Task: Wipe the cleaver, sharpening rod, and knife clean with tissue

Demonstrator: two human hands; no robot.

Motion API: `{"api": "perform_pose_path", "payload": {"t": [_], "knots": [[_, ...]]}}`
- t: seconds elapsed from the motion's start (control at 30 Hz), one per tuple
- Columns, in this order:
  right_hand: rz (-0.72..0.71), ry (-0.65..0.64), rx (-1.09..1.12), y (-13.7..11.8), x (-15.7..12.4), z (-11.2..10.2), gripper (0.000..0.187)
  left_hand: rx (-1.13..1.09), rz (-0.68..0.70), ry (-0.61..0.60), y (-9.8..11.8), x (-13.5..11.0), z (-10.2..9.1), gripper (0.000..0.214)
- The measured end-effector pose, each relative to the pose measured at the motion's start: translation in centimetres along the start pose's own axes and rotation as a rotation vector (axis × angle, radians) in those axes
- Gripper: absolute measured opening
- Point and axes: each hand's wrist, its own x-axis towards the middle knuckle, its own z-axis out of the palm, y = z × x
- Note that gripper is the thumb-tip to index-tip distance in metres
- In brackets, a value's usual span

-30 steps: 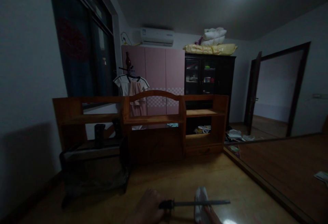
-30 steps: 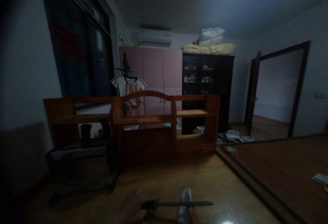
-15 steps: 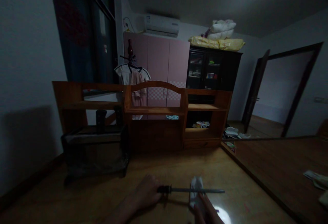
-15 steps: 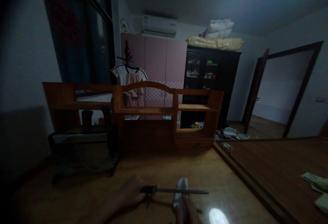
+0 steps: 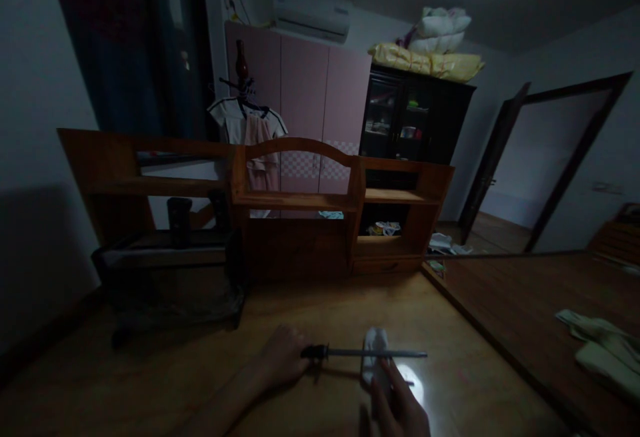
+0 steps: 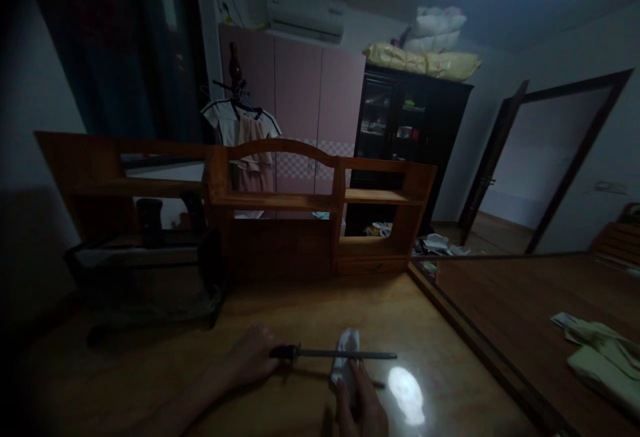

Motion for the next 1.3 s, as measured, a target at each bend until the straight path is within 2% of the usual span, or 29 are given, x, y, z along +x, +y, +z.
{"api": "perform_pose_path", "payload": {"t": [0.1, 0.23, 0.5, 0.63, 0.77, 0.87, 0.93, 1.0, 1.13, 1.2, 1.3], "knots": [[-0.009, -0.045, -0.018, 0.0, -0.1, -0.2, 0.046, 0.016, 0.026, 0.008, -0.2, 0.0, 0.1, 0.02], [0.056, -0.112, -0.026, 0.5, -0.2, -0.1, 0.05, 0.03, 0.036, 0.015, -0.3, 0.0, 0.1, 0.02], [0.105, -0.118, -0.026, 2.9, -0.3, 0.1, 0.047, 0.077, 0.012, -0.009, 0.0, -0.3, -0.2, 0.02], [0.107, -0.175, -0.013, 2.3, -0.3, -0.1, 0.042, 0.056, 0.026, -0.019, 0.1, -0.3, -0.5, 0.019], [0.137, -0.272, 0.095, 1.0, -0.8, -0.9, 0.035, 0.058, 0.031, -0.01, 0.2, -0.2, -0.6, 0.018], [0.112, -0.156, 0.118, -0.2, -1.2, -1.5, 0.036, 0.074, 0.028, 0.0, 0.3, -0.2, -0.6, 0.018], [0.032, -0.009, 0.051, -1.3, -0.9, -1.7, 0.038, 0.086, 0.031, -0.01, 0.4, -0.2, -0.7, 0.018], [-0.088, 0.083, -0.022, -2.3, -0.2, -1.7, 0.043, 0.107, 0.03, -0.017, 0.5, -0.2, -0.8, 0.019], [-0.295, 0.066, -0.105, -3.1, 1.2, -1.1, 0.046, 0.109, 0.062, -0.031, 0.5, -0.3, -0.9, 0.021], [-0.29, 0.038, -0.114, -2.9, 1.3, -0.7, 0.045, 0.105, 0.074, -0.037, 0.4, -0.3, -1.0, 0.022], [-0.177, -0.002, -0.038, -2.3, 0.8, -0.1, 0.045, 0.105, 0.074, -0.039, 0.4, -0.4, -1.0, 0.022]]}}
